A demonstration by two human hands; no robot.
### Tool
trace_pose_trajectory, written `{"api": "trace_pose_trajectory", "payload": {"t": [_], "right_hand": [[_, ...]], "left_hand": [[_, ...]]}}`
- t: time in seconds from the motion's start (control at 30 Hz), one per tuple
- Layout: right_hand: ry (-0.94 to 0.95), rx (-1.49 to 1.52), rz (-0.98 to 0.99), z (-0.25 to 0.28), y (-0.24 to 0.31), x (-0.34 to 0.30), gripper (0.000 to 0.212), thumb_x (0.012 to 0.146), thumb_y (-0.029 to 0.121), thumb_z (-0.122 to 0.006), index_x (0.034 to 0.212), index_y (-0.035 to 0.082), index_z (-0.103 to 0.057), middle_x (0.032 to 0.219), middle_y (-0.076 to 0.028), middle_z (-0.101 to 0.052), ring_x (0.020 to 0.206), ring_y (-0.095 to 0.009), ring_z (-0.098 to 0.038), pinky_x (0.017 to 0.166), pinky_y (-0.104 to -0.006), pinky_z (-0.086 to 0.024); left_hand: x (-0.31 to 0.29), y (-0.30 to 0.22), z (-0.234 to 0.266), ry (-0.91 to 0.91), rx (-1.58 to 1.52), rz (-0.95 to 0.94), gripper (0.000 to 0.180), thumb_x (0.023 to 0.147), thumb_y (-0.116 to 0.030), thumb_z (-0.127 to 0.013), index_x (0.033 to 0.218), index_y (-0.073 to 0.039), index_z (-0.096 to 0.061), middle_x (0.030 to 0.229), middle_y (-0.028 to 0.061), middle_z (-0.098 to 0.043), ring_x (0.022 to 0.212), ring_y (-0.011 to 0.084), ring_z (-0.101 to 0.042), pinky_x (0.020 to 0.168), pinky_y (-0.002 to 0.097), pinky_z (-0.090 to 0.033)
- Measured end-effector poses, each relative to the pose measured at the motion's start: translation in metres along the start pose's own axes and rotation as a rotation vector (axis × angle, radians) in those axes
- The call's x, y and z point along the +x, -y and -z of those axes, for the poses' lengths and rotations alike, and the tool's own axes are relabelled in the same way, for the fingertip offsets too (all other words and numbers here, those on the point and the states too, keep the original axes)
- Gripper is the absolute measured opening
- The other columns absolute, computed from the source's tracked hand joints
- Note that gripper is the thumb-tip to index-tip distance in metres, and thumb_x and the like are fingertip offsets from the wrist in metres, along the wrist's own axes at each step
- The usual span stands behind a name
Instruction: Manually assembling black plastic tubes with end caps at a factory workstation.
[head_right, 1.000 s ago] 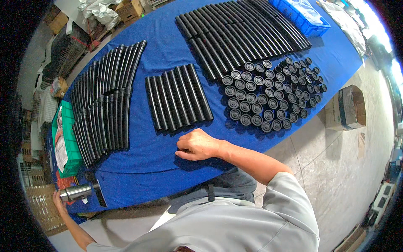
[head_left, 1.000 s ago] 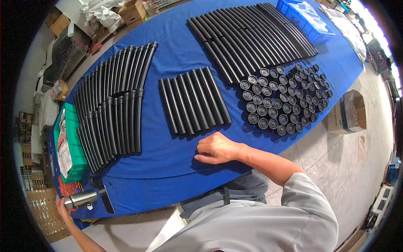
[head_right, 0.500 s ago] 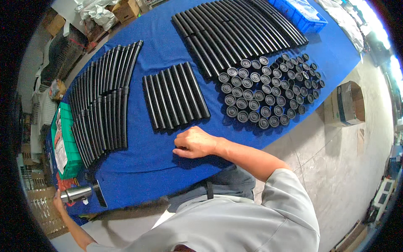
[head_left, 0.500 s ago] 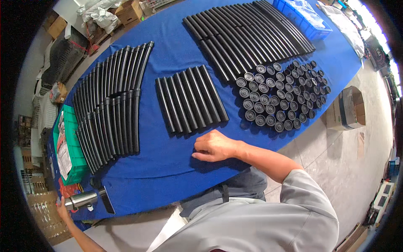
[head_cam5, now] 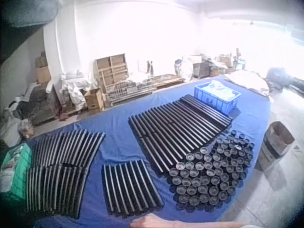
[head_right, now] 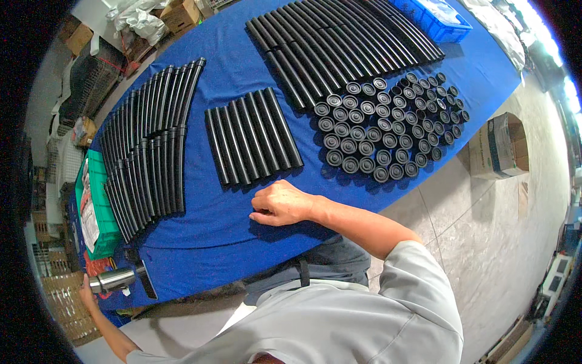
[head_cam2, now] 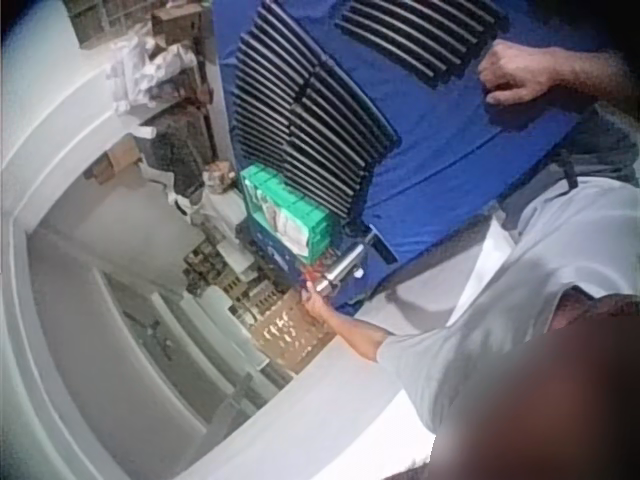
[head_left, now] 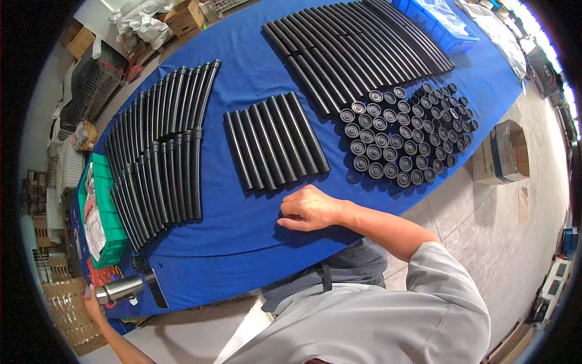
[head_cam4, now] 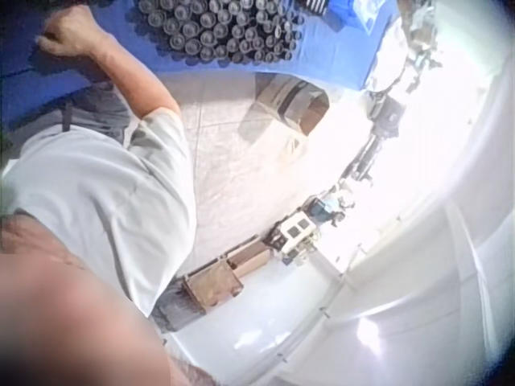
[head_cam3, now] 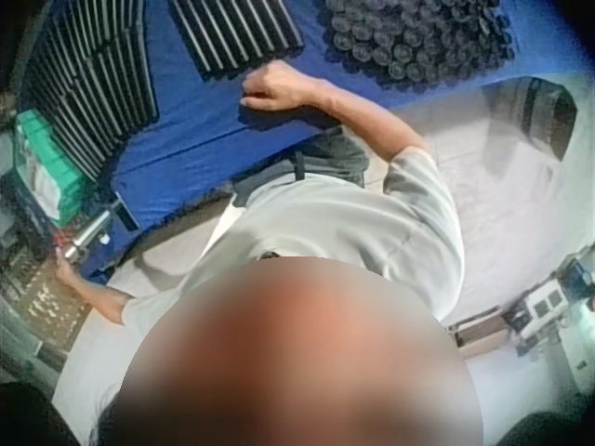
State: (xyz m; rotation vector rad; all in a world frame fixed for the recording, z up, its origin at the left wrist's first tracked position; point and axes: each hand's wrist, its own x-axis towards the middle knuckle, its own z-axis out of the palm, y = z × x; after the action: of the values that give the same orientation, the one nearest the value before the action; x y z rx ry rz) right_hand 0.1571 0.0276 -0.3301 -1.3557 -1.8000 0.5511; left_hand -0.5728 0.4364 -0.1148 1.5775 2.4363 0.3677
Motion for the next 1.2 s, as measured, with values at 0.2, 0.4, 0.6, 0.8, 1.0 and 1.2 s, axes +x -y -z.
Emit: {"api": "trace_pose_trajectory", "payload": {"t": [0.2, 0.4, 0.6, 0.8, 1.0, 1.2], "right_hand": [[0.001, 0.023, 0.017, 0.001, 0.003, 0.001, 0.035, 0.092, 0.029, -0.064, 0.071, 0.003, -0.055, 0.067, -0.015, -0.057, 0.065, -0.037, -0.061, 0.059, -0.0480, -0.048], [-0.002, 0.065, 0.053, -0.001, 0.004, 0.000, 0.035, 0.092, 0.029, -0.064, 0.071, 0.003, -0.055, 0.067, -0.015, -0.057, 0.065, -0.036, -0.061, 0.058, -0.0479, -0.048], [0.010, 0.000, 0.001, 0.003, -0.002, 0.002, 0.035, 0.092, 0.030, -0.064, 0.070, 0.003, -0.055, 0.066, -0.015, -0.057, 0.065, -0.036, -0.061, 0.058, -0.0474, -0.048], [-0.028, 0.067, 0.079, 0.005, -0.009, -0.003, 0.037, 0.092, 0.031, -0.064, 0.070, 0.003, -0.054, 0.068, -0.016, -0.057, 0.063, -0.039, -0.059, 0.058, -0.0490, -0.046], [0.031, -0.062, -0.052, 0.005, 0.002, -0.001, 0.035, 0.086, 0.021, -0.073, 0.064, 0.002, -0.053, 0.059, -0.014, -0.048, 0.054, -0.033, -0.050, 0.051, -0.0446, -0.038], [-0.021, 0.073, -0.116, 0.004, 0.015, 0.001, 0.029, 0.081, 0.010, -0.073, 0.062, 0.001, -0.053, 0.057, -0.011, -0.048, 0.049, -0.026, -0.047, 0.048, -0.0375, -0.036]], "left_hand": [[-0.011, 0.012, 0.008, -0.098, -0.237, -0.097, 0.075, 0.079, -0.054, -0.078, 0.129, -0.001, -0.060, 0.108, 0.0144, -0.067, 0.088, 0.0247, -0.067, 0.074, 0.0336, -0.051], [0.012, 0.040, 0.063, -0.088, -0.029, -0.011, 0.079, 0.078, -0.055, -0.078, 0.132, -0.001, -0.058, 0.111, 0.0151, -0.067, 0.088, 0.0255, -0.067, 0.070, 0.0373, -0.052], [0.021, 0.009, -0.006, -0.028, 0.083, -0.048, 0.069, 0.080, -0.051, -0.078, 0.122, 0.000, -0.060, 0.102, 0.0157, -0.068, 0.080, 0.0245, -0.067, 0.055, 0.0412, -0.051], [0.034, 0.041, 0.087, 0.102, -0.442, -0.241, 0.069, 0.081, -0.034, -0.078, 0.136, -0.001, -0.053, 0.105, 0.0165, -0.070, 0.089, 0.0291, -0.069, 0.068, 0.0459, -0.056], [-0.043, -0.030, -0.027, 0.009, -0.383, -0.116, 0.081, 0.083, -0.047, -0.077, 0.143, -0.001, -0.050, 0.123, 0.0170, -0.066, 0.113, 0.0279, -0.064, 0.094, 0.0436, -0.051], [-0.077, -0.032, -0.002, -0.360, 0.428, -0.134, 0.094, 0.071, -0.070, -0.073, 0.122, 0.008, -0.063, 0.111, 0.0217, -0.071, 0.106, 0.0351, -0.068, 0.092, 0.0455, -0.050]]}}
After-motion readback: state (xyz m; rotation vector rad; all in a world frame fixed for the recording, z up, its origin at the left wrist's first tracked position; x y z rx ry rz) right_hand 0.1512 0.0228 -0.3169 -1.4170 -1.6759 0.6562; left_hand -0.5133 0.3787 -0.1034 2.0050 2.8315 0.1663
